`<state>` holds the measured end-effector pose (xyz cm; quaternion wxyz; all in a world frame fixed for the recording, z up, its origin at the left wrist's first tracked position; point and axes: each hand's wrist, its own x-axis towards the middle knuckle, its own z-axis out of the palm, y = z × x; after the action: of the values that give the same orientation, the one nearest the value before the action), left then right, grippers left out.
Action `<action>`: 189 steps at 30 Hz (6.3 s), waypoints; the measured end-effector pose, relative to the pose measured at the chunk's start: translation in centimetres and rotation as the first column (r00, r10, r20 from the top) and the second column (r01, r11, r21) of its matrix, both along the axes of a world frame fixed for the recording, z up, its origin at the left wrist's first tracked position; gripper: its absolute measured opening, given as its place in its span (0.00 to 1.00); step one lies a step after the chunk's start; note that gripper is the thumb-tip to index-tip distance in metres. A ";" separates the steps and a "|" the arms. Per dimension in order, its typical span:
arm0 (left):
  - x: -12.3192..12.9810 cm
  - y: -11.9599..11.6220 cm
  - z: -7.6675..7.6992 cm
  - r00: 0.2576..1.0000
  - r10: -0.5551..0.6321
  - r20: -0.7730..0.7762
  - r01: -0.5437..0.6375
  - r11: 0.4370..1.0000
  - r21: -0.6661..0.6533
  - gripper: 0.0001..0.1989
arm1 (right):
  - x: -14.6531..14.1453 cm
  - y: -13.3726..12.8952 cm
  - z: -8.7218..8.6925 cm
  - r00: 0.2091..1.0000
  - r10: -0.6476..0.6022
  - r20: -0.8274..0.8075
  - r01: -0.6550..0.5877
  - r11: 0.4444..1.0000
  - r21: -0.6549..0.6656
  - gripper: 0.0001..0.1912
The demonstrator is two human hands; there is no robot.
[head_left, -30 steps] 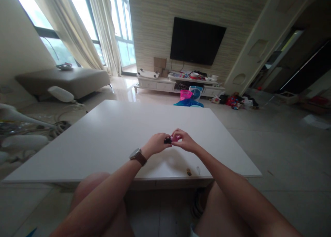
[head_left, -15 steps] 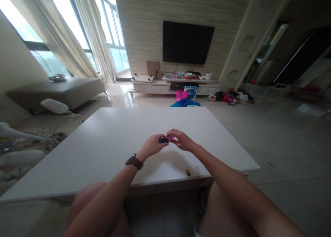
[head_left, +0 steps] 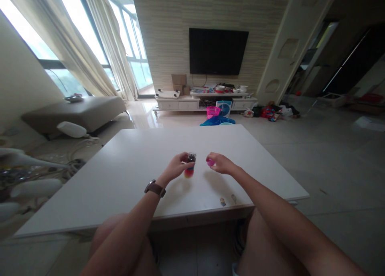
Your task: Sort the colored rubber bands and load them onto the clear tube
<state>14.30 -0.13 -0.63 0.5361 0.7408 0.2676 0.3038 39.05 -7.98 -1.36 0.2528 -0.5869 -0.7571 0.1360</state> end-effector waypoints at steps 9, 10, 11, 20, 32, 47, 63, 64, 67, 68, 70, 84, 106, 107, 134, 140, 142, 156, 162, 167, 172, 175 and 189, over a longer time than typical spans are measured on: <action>0.0 -1.7 1.1 0.968 0.183 0.169 -0.242 0.858 0.454 0.17 | -1.8 0.3 -2.4 0.977 0.012 0.213 0.073 0.919 -0.388 0.24; 0.0 -1.7 1.1 0.964 0.206 0.167 -0.261 0.851 0.455 0.18 | -1.8 0.3 -2.7 0.972 0.011 0.236 0.086 0.913 -0.399 0.25; 0.1 -1.6 1.0 0.959 0.229 0.164 -0.279 0.857 0.433 0.18 | -1.7 0.3 -2.9 0.966 0.013 0.257 0.096 0.910 -0.403 0.26; 1.2 -0.1 -1.9 0.900 0.363 0.240 -0.361 0.931 -0.054 0.17 | -2.2 0.5 -3.7 0.955 0.007 0.295 0.145 0.859 -0.491 0.35; 2.6 -0.4 -3.2 0.887 0.344 0.307 -0.052 0.736 -0.674 0.14 | -3.3 1.9 -1.2 0.453 -0.315 -0.834 0.165 0.949 -0.268 0.33; 2.3 0.3 -3.8 0.892 0.452 0.015 -0.262 0.543 -0.797 0.12 | -2.6 1.6 0.2 0.774 -0.251 -0.581 0.400 0.905 0.143 0.28; 2.6 -0.1 -3.8 0.896 0.444 -0.014 -0.276 0.531 -0.801 0.13 | -2.6 1.2 0.5 0.864 -0.272 -0.425 0.390 0.894 0.220 0.24; 2.6 -0.2 -3.8 0.897 0.442 -0.007 -0.267 0.528 -0.806 0.14 | -2.6 1.3 0.5 0.863 -0.276 -0.424 0.394 0.892 0.223 0.24; 2.8 -0.4 -3.9 0.902 0.431 0.031 -0.223 0.525 -0.821 0.15 | -2.7 1.3 0.4 0.861 -0.276 -0.428 0.403 0.883 0.241 0.24; 2.9 -0.5 -3.9 0.904 0.425 0.041 -0.209 0.524 -0.825 0.16 | -2.8 1.3 0.4 0.864 -0.271 -0.424 0.396 0.886 0.239 0.24; 3.1 -0.8 -3.9 0.907 0.419 0.046 -0.198 0.521 -0.830 0.17 | -3.0 1.3 0.3 0.871 -0.264 -0.414 0.385 0.891 0.240 0.24; 3.3 -1.3 -4.3 0.911 0.408 0.065 -0.175 0.524 -0.834 0.15 | -3.1 1.1 0.5 0.883 -0.255 -0.395 0.375 0.888 0.267 0.24; 3.4 -1.9 -3.4 0.920 0.385 0.071 -0.172 0.561 -0.810 0.12 | -2.6 1.4 0.8 0.885 -0.227 -0.407 0.396 0.827 0.400 0.22; 3.4 -1.9 -3.4 0.920 0.387 0.069 -0.175 0.560 -0.810 0.12 | -2.6 1.4 0.8 0.884 -0.224 -0.411 0.399 0.820 0.411 0.22; 2.9 -2.2 -2.6 0.924 0.330 0.192 -0.015 0.534 -0.845 0.30 | -3.1 1.0 0.6 0.907 -0.264 -0.328 0.393 0.812 0.433 0.21; 2.9 -2.3 -2.3 0.921 0.326 0.213 0.010 0.529 -0.849 0.34 | -3.1 0.8 0.6 0.914 -0.271 -0.303 0.384 0.818 0.428 0.21; 2.9 -2.3 -2.3 0.923 0.324 0.207 0.004 0.530 -0.848 0.34 | -3.1 0.8 0.6 0.916 -0.275 -0.294 0.383 0.819 0.427 0.21; 2.9 -2.6 -2.3 0.932 0.314 0.180 -0.023 0.549 -0.835 0.31 | -3.0 0.9 0.9 0.893 -0.281 -0.351 0.418 0.808 0.416 0.22; 2.9 -2.5 -2.6 0.932 0.311 0.185 -0.021 0.555 -0.831 0.30 | -3.2 0.8 1.0 0.889 -0.289 -0.356 0.426 0.806 0.410 0.22; 2.9 -2.5 -2.7 0.933 0.311 0.183 -0.024 0.558 -0.830 0.31 | -3.2 1.0 0.9 0.888 -0.288 -0.359 0.429 0.801 0.418 0.22; 2.9 -2.5 -2.7 0.935 0.304 0.183 -0.018 0.557 -0.831 0.30 | -3.2 1.1 0.7 0.887 -0.294 -0.356 0.433 0.798 0.419 0.22; 2.9 -2.4 -2.7 0.936 0.303 0.179 -0.021 0.556 -0.831 0.29 | -3.2 1.1 0.6 0.887 -0.299 -0.351 0.433 0.802 0.411 0.22; 3.0 -2.5 -2.5 0.934 0.309 0.181 -0.034 0.581 -0.814 0.26 | -3.6 1.2 0.2 0.903 -0.315 -0.293 0.417 0.809 0.415 0.21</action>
<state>17.32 -2.65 -3.17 0.8121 0.3360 0.3604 0.3125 35.43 -6.78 -1.13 0.4865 -0.6259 -0.6082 -0.0412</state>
